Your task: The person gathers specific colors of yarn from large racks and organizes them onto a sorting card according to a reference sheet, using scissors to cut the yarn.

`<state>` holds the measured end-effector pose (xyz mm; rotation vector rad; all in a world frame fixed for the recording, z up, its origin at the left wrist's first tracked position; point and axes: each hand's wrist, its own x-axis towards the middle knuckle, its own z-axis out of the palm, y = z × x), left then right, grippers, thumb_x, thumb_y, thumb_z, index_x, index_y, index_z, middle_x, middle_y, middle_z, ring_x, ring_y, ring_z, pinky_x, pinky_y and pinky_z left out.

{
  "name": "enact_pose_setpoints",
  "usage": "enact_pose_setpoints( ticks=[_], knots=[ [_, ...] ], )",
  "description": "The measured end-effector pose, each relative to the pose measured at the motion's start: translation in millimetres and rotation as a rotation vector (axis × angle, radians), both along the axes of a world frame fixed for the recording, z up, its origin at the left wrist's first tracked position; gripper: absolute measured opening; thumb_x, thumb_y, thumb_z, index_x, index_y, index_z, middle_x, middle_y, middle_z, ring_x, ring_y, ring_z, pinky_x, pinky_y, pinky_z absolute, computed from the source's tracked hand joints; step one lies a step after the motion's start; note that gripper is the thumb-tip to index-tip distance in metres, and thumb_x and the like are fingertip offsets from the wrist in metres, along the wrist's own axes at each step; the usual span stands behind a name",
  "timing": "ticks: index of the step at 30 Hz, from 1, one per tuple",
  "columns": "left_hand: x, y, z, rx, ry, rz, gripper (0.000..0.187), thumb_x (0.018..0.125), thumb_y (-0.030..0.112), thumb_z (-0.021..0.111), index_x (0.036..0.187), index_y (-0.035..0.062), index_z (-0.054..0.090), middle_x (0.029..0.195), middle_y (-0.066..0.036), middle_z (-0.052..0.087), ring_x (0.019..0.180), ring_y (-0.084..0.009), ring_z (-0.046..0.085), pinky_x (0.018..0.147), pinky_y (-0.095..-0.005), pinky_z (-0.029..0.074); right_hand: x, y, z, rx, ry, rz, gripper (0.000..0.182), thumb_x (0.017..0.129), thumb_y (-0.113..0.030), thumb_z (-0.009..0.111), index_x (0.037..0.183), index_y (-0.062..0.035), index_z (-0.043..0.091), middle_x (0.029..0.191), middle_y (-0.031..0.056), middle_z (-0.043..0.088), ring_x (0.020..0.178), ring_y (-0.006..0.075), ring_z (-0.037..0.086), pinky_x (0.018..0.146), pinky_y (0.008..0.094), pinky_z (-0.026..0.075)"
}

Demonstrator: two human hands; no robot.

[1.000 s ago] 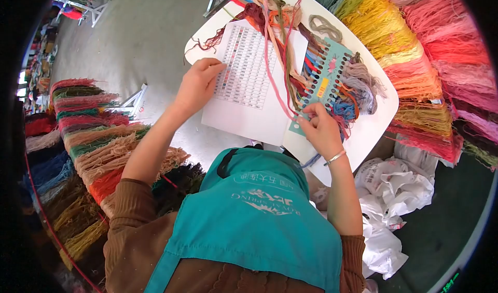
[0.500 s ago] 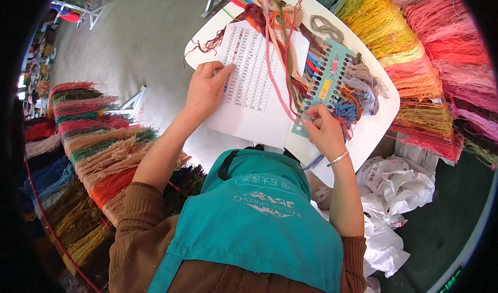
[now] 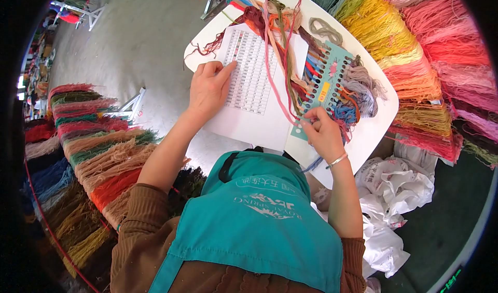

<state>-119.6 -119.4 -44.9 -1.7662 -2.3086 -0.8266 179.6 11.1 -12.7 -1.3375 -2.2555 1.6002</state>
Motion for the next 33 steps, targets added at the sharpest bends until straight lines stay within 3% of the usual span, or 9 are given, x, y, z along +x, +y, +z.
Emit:
enact_pose_setpoints(
  ticks=[6,9,11,17,24,33],
  knots=[
    [0,7,-2,0.001,0.031,0.018,0.038,0.085,0.01,0.065,0.123,0.0144,0.068,0.094,-0.007,0.057,0.088,-0.0264,0.054,0.079,-0.038,0.047,1,-1,-3,0.042,0.002,0.004,0.019,0.093,-0.018,0.066,0.103,-0.0067,0.055,0.056,0.0032,0.056,0.048,0.0105,0.054,0.049,0.027,0.04],
    [1,9,0,-0.021,0.045,0.028,0.038,0.085,0.01,0.065,0.123,0.0143,0.069,0.091,-0.007,0.056,0.086,-0.0255,0.054,0.078,-0.0377,0.047,-1,-3,0,0.19,-0.082,0.09,0.019,0.091,-0.019,0.067,0.101,-0.0077,0.057,0.056,0.0054,0.057,0.051,0.0164,0.059,0.049,0.0298,0.041],
    [2,9,0,-0.018,0.055,0.031,0.038,0.085,0.011,0.065,0.123,0.0143,0.069,0.09,-0.007,0.056,0.085,-0.025,0.054,0.076,-0.0371,0.047,-10,-12,9,0.485,-0.093,0.127,0.02,0.088,-0.022,0.069,0.103,-0.0103,0.061,0.062,0.0072,0.061,0.056,0.0229,0.063,0.05,0.0335,0.045],
    [3,11,1,-0.035,0.074,0.047,0.04,0.083,0.01,0.065,0.122,0.0148,0.069,0.089,-0.006,0.056,0.083,-0.0248,0.054,0.074,-0.0377,0.047,-30,-11,0,0.92,-0.088,0.128,0.027,0.084,-0.025,0.071,0.108,-0.0151,0.065,0.083,0.0063,0.067,0.066,0.0241,0.067,0.054,0.0375,0.05],
    [2,11,1,-0.022,0.071,0.042,0.041,0.081,0.01,0.064,0.122,0.0132,0.069,0.087,-0.006,0.056,0.082,-0.0246,0.054,0.072,-0.0382,0.047,-28,-4,-8,0.979,-0.159,0.112,0.031,0.085,-0.028,0.071,0.113,-0.0178,0.064,0.084,0.005,0.068,0.068,0.0256,0.067,0.055,0.0372,0.051],
    [10,3,-2,-0.041,0.105,0.055,0.041,0.078,0.012,0.065,0.119,0.0153,0.068,0.084,-0.005,0.053,0.082,-0.0233,0.053,0.072,-0.0378,0.044,-21,3,-10,0.797,-0.209,-0.006,0.033,0.085,-0.029,0.07,0.116,-0.0188,0.063,0.1,0.0081,0.069,0.074,0.0296,0.069,0.062,0.0395,0.054]
  ],
)
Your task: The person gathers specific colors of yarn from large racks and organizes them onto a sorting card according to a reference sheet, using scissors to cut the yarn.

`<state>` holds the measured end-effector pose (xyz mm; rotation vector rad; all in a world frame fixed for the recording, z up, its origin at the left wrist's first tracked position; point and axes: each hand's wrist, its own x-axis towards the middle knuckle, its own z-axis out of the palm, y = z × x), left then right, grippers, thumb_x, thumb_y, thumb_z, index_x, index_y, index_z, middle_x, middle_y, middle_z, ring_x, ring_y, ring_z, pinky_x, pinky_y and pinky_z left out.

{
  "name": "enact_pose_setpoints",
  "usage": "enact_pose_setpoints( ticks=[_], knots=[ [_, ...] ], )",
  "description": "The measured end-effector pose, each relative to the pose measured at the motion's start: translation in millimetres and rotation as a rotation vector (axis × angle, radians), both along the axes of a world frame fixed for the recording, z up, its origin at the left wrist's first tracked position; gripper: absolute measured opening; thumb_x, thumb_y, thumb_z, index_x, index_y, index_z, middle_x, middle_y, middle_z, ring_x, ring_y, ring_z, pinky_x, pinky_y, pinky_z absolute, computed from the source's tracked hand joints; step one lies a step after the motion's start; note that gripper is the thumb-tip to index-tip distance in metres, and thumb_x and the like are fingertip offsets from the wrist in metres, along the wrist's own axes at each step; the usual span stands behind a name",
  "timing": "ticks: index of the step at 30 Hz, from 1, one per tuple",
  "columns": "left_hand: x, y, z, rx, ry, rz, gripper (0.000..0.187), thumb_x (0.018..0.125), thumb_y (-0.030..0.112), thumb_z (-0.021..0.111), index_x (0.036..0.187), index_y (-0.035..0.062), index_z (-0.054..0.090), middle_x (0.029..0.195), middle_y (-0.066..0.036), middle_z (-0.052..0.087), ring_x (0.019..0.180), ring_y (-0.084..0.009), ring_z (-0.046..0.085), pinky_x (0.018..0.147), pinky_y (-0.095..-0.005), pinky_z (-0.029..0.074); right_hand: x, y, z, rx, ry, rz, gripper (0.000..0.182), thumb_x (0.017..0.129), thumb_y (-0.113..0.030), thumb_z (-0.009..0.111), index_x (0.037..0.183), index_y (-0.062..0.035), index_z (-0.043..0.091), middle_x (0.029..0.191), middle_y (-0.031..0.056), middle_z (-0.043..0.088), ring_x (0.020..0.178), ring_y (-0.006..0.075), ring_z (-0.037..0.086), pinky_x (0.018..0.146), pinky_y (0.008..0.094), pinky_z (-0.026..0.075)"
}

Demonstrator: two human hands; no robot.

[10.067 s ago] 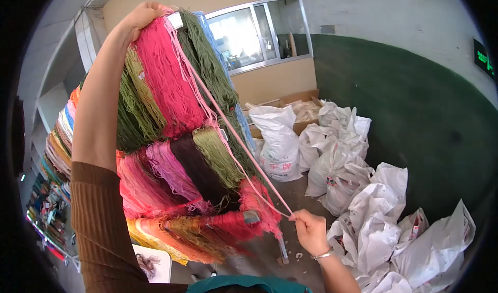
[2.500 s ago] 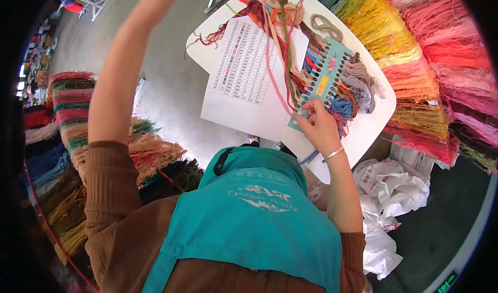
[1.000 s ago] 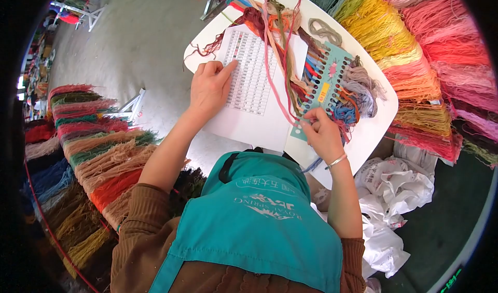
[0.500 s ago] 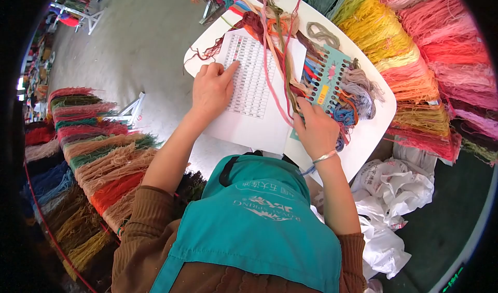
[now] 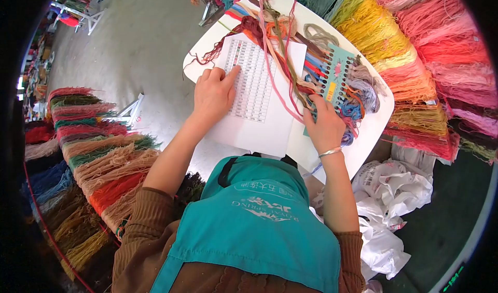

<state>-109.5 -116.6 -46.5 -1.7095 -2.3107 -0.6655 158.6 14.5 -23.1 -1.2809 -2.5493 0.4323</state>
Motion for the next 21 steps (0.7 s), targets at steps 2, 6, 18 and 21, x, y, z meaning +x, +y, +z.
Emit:
enact_pose_setpoints(
  ticks=[2,6,18,21],
  knots=[
    [1.9,-5.2,-2.0,0.029,-0.002,0.008,0.04,0.079,0.012,0.066,0.118,0.0159,0.069,0.083,-0.004,0.053,0.082,-0.023,0.053,0.071,-0.0376,0.044,0.7,-2.3,-2.6,0.023,0.019,0.006,0.033,0.085,-0.028,0.07,0.116,-0.0192,0.064,0.1,0.0073,0.069,0.074,0.0291,0.069,0.062,0.0389,0.055],
    [6.4,-8.5,-1.1,0.014,-0.038,0.005,0.041,0.081,0.011,0.066,0.121,0.0149,0.069,0.088,-0.006,0.055,0.085,-0.0242,0.054,0.074,-0.0385,0.045,2.9,-0.9,-3.7,0.045,0.024,0.013,0.033,0.085,-0.027,0.07,0.116,-0.0193,0.064,0.099,0.0069,0.069,0.074,0.0284,0.069,0.061,0.038,0.055],
    [9.1,-7.8,3.0,-0.011,0.04,-0.019,0.042,0.079,0.011,0.064,0.119,0.022,0.069,0.085,-0.003,0.053,0.083,-0.0211,0.054,0.072,-0.0365,0.042,1.7,-1.1,-4.2,0.044,0.066,0.013,0.031,0.084,-0.024,0.07,0.115,-0.0187,0.066,0.098,0.0062,0.069,0.072,0.0264,0.069,0.061,0.0362,0.054],
    [10.8,-3.7,1.6,-0.016,0.109,-0.06,0.043,0.081,0.011,0.061,0.121,0.0242,0.068,0.088,-0.002,0.053,0.087,-0.0205,0.055,0.073,-0.0363,0.042,1.8,-1.7,-2.8,0.044,0.067,0.014,0.032,0.084,-0.023,0.069,0.115,-0.0182,0.066,0.098,0.0067,0.069,0.072,0.0258,0.069,0.061,0.0357,0.054]
  ],
)
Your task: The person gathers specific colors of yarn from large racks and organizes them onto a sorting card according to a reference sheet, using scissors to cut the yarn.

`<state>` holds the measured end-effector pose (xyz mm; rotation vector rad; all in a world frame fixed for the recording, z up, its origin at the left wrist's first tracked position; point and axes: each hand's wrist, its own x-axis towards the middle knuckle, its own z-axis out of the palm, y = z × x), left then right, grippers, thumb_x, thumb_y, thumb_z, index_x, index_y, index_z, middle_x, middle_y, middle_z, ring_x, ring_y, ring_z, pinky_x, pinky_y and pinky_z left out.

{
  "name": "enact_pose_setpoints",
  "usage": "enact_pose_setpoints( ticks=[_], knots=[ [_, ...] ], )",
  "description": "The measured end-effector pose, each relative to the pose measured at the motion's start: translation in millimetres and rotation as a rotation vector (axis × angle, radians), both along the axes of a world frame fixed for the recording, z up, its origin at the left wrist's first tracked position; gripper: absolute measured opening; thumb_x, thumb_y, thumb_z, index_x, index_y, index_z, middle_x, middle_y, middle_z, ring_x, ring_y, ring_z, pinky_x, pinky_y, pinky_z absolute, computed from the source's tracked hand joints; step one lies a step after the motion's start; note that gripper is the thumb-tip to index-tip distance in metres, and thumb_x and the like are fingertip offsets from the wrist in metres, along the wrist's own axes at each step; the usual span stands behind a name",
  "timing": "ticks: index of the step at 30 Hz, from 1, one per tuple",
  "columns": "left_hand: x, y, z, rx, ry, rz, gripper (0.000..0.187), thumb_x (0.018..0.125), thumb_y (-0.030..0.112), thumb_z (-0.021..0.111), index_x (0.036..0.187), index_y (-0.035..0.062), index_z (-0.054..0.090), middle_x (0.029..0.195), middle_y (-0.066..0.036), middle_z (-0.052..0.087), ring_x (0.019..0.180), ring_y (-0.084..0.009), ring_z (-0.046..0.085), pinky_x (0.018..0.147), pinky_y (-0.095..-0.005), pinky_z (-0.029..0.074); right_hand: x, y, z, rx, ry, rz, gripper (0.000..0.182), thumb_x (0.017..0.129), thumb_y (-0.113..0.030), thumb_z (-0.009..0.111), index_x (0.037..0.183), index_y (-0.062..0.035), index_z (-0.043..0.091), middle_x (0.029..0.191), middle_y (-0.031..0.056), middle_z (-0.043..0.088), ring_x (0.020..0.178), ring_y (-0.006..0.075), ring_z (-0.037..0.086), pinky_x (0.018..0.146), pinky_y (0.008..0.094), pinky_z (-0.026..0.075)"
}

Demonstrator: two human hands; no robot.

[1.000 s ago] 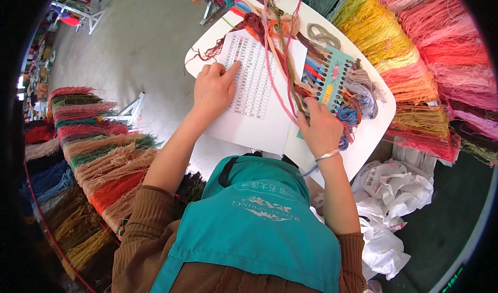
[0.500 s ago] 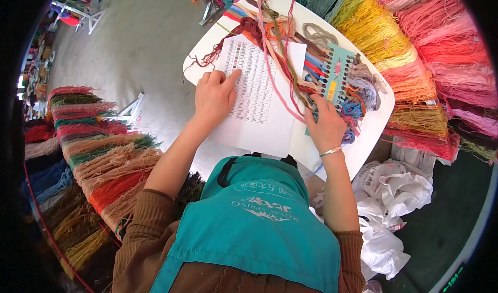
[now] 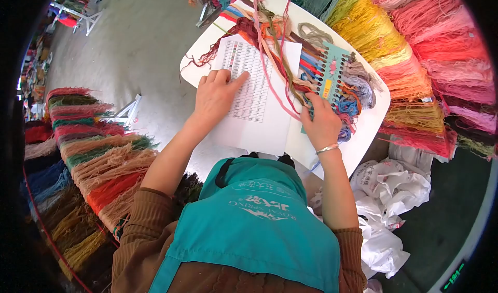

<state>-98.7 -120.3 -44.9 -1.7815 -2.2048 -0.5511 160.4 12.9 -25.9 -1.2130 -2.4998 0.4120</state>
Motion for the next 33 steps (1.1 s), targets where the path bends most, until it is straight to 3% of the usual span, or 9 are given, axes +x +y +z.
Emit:
enact_pose_setpoints(
  ticks=[5,8,15,22,26,29,30,31,33],
  knots=[
    [6,9,5,-0.045,0.017,-0.12,0.046,0.081,0.01,0.06,0.124,0.0263,0.067,0.09,-0.001,0.052,0.091,-0.0201,0.055,0.073,-0.036,0.042,-20,-10,19,0.059,-0.046,0.218,0.039,0.086,-0.017,0.068,0.124,-0.0201,0.065,0.089,0.004,0.068,0.069,0.0204,0.067,0.059,0.0338,0.051],
    [11,13,11,-0.077,0.04,-0.133,0.047,0.081,0.01,0.06,0.125,0.0273,0.067,0.089,-0.001,0.052,0.091,-0.0199,0.055,0.073,-0.0356,0.042,-54,-13,32,0.062,-0.256,0.418,0.042,0.092,-0.019,0.058,0.134,-0.0238,0.059,0.084,0.0069,0.069,0.067,0.0251,0.068,0.056,0.0398,0.052],
    [8,12,12,-0.112,0.053,-0.14,0.048,0.082,0.009,0.06,0.125,0.0292,0.067,0.09,-0.002,0.052,0.091,-0.0208,0.056,0.074,-0.0357,0.043,-69,16,28,-0.088,-0.429,0.124,0.045,0.096,-0.028,0.052,0.14,-0.0167,0.05,0.077,0.0135,0.07,0.068,0.0334,0.068,0.059,0.0481,0.054],
    [15,16,24,-0.183,0.008,-0.092,0.049,0.083,0.007,0.056,0.125,0.0287,0.068,0.093,-0.003,0.056,0.094,-0.0213,0.056,0.078,-0.0363,0.044,0,-7,31,-0.212,0.013,0.254,0.034,0.093,-0.026,0.063,0.124,-0.0113,0.064,0.071,0.011,0.065,0.064,0.0304,0.064,0.059,0.0427,0.049],
    [20,19,26,-0.217,0.04,-0.083,0.043,0.083,0.01,0.057,0.121,0.0258,0.069,0.087,-0.005,0.054,0.09,-0.0233,0.057,0.075,-0.039,0.044,52,-3,39,-0.321,0.151,0.123,0.024,0.091,-0.023,0.065,0.111,-0.0118,0.068,0.08,0.0108,0.07,0.068,0.0309,0.067,0.062,0.0383,0.053],
    [20,25,20,-0.261,0.021,-0.077,0.026,0.087,0.015,0.058,0.11,0.0175,0.071,0.081,-0.01,0.055,0.08,-0.0283,0.058,0.07,-0.0428,0.045,105,13,30,-0.194,0.371,0.059,0.02,0.089,-0.021,0.067,0.106,-0.0119,0.071,0.08,0.0103,0.07,0.066,0.0288,0.067,0.06,0.0392,0.053],
    [29,31,30,-0.215,-0.029,-0.08,0.016,0.088,0.017,0.06,0.097,0.0124,0.072,0.076,-0.012,0.055,0.074,-0.0319,0.057,0.066,-0.0458,0.045,131,21,35,-0.169,0.264,0.029,0.02,0.09,-0.016,0.067,0.109,-0.0099,0.073,0.073,0.0109,0.068,0.057,0.0184,0.063,0.057,0.0311,0.049],
    [31,38,26,-0.246,-0.216,0.036,0.013,0.085,0.016,0.061,0.087,0.0089,0.072,0.074,-0.013,0.055,0.072,-0.0336,0.057,0.064,-0.0476,0.045,154,27,40,-0.192,0.324,-0.013,0.018,0.09,-0.016,0.067,0.107,-0.0099,0.073,0.073,0.0118,0.068,0.059,0.0188,0.064,0.058,0.032,0.051],
    [42,50,30,-0.236,0.108,-0.064,0.013,0.083,0.012,0.059,0.085,0.0059,0.071,0.081,-0.012,0.059,0.082,-0.0322,0.06,0.068,-0.0461,0.047,210,45,39,-0.165,0.315,-0.116,0.016,0.09,-0.018,0.066,0.103,-0.01,0.072,0.082,0.0121,0.07,0.067,0.0243,0.067,0.062,0.0354,0.053]
  ],
)
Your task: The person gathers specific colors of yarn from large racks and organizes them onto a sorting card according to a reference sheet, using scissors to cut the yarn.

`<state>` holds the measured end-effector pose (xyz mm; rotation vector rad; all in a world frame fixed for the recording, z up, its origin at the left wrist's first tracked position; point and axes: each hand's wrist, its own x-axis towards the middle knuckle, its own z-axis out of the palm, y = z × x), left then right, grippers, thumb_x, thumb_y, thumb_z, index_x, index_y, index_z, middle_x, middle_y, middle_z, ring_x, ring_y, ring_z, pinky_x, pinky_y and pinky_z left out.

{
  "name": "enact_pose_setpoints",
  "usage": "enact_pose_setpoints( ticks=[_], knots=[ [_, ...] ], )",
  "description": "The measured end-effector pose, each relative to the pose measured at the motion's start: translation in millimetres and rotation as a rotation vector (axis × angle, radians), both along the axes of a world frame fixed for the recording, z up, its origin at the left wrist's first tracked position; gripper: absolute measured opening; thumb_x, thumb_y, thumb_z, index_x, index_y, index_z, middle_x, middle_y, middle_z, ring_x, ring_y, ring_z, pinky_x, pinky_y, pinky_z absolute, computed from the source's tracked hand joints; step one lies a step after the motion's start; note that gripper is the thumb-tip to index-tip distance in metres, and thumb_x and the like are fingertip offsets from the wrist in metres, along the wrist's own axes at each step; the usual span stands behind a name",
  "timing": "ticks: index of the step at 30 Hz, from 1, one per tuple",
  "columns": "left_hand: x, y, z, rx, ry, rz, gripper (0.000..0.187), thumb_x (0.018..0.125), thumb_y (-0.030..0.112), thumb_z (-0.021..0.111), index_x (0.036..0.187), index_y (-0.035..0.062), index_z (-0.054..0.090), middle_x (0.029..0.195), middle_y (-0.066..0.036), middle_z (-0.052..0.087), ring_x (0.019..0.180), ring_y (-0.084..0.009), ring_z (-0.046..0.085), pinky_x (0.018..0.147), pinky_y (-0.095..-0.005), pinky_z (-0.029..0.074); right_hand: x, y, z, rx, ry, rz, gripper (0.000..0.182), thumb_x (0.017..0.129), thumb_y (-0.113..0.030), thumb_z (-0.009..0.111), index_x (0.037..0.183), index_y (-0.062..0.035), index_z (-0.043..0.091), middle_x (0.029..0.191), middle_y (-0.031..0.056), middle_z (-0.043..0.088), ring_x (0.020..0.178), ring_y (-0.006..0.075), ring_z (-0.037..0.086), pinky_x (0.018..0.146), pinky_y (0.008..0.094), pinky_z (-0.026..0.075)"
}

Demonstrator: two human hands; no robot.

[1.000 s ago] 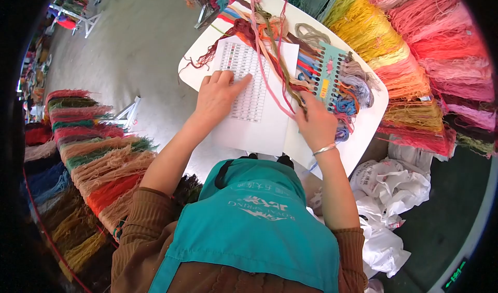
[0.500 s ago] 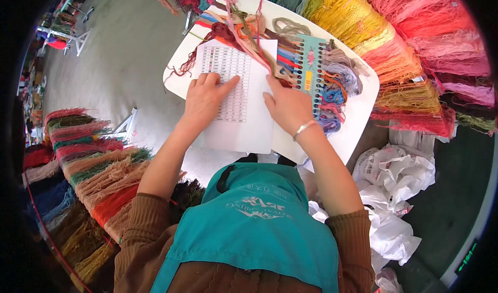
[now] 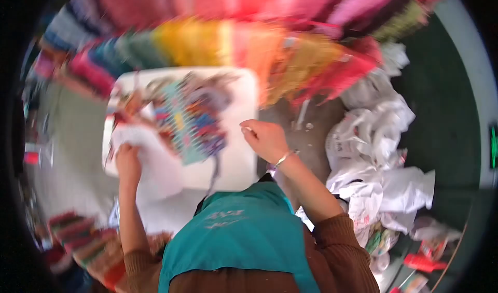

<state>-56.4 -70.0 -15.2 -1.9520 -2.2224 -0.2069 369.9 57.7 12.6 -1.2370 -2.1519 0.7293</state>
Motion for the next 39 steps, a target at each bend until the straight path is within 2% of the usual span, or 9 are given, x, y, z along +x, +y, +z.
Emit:
enact_pose_setpoints(
  ticks=[3,4,8,13,14,17,26,34,39],
  knots=[
    [44,37,13,-0.018,0.115,0.053,0.017,0.081,0.009,0.058,0.088,0.0091,0.073,0.093,-0.009,0.062,0.097,-0.0289,0.06,0.08,-0.0453,0.047,83,26,7,-0.013,0.164,-0.211,0.014,0.089,-0.018,0.066,0.098,-0.0103,0.073,0.088,0.0118,0.071,0.072,0.0293,0.068,0.063,0.0373,0.054],
    [68,54,25,-0.017,0.079,0.031,0.017,0.08,0.008,0.058,0.089,0.0092,0.073,0.094,-0.009,0.063,0.098,-0.029,0.06,0.08,-0.0451,0.047,110,32,10,-0.01,0.17,-0.296,0.013,0.092,-0.012,0.066,0.1,-0.0051,0.073,0.076,0.0073,0.069,0.064,0.011,0.062,0.06,0.0264,0.049],
    [163,116,46,0.062,0.029,-0.219,0.018,0.075,0.006,0.06,0.088,0.0088,0.072,0.091,-0.009,0.063,0.092,-0.031,0.062,0.077,-0.0463,0.049,214,61,-6,-0.074,0.446,-0.563,0.014,0.095,-0.011,0.062,0.099,-0.0034,0.073,0.071,-0.0029,0.062,0.064,0.0047,0.055,0.057,0.0232,0.044],
    [255,164,21,0.029,-0.221,-0.332,0.01,0.079,0.01,0.059,0.075,0.0038,0.066,0.081,-0.015,0.063,0.078,-0.0347,0.064,0.067,-0.0465,0.051,285,79,-21,-0.01,0.322,-0.539,0.016,0.098,-0.016,0.061,0.103,-0.0088,0.074,0.071,-0.0062,0.057,0.057,0.0019,0.043,0.049,0.0205,0.032],
    [273,163,31,-0.046,-0.194,-0.326,0.01,0.082,0.011,0.061,0.079,0.0052,0.068,0.081,-0.014,0.062,0.082,-0.0333,0.063,0.074,-0.046,0.051,295,83,-26,-0.122,0.393,-0.511,0.014,0.097,-0.01,0.061,0.102,-0.0059,0.073,0.08,-0.0034,0.061,0.065,0.0059,0.05,0.058,0.0227,0.042],
    [297,153,44,-0.07,-0.142,-0.317,0.01,0.08,0.013,0.061,0.086,0.0108,0.069,0.089,-0.008,0.062,0.095,-0.0271,0.061,0.082,-0.0429,0.047,314,103,-52,-0.248,0.484,-0.46,0.014,0.097,-0.011,0.06,0.104,-0.0055,0.071,0.071,-0.006,0.054,0.056,0.0003,0.038,0.049,0.0175,0.028],
    [207,66,23,0.244,-0.361,0.117,0.038,0.081,0.007,0.062,0.119,0.0046,0.064,0.097,-0.014,0.063,0.091,-0.0354,0.062,0.078,-0.0467,0.05,274,123,-67,-0.421,0.456,-0.431,0.017,0.099,-0.016,0.058,0.103,-0.0042,0.069,0.066,-0.0044,0.053,0.048,0.0013,0.039,0.042,0.0192,0.028],
    [95,-11,4,0.242,-0.212,0.432,0.042,0.079,0.001,0.059,0.121,0.0038,0.064,0.11,-0.017,0.065,0.1,-0.0369,0.063,0.085,-0.0461,0.052,192,125,-65,-0.423,0.374,-0.171,0.015,0.098,-0.015,0.061,0.104,-0.0051,0.071,0.07,-0.0046,0.057,0.052,0.0001,0.038,0.045,0.0182,0.026],
    [87,-2,-4,0.226,-0.306,0.292,0.04,0.08,-0.003,0.058,0.118,0.0021,0.066,0.112,-0.02,0.064,0.102,-0.039,0.062,0.09,-0.0457,0.05,135,109,-28,-0.278,0.239,-0.267,0.012,0.096,-0.009,0.063,0.101,-0.0011,0.071,0.086,0.0004,0.068,0.078,0.0079,0.06,0.071,0.023,0.05]
  ],
)
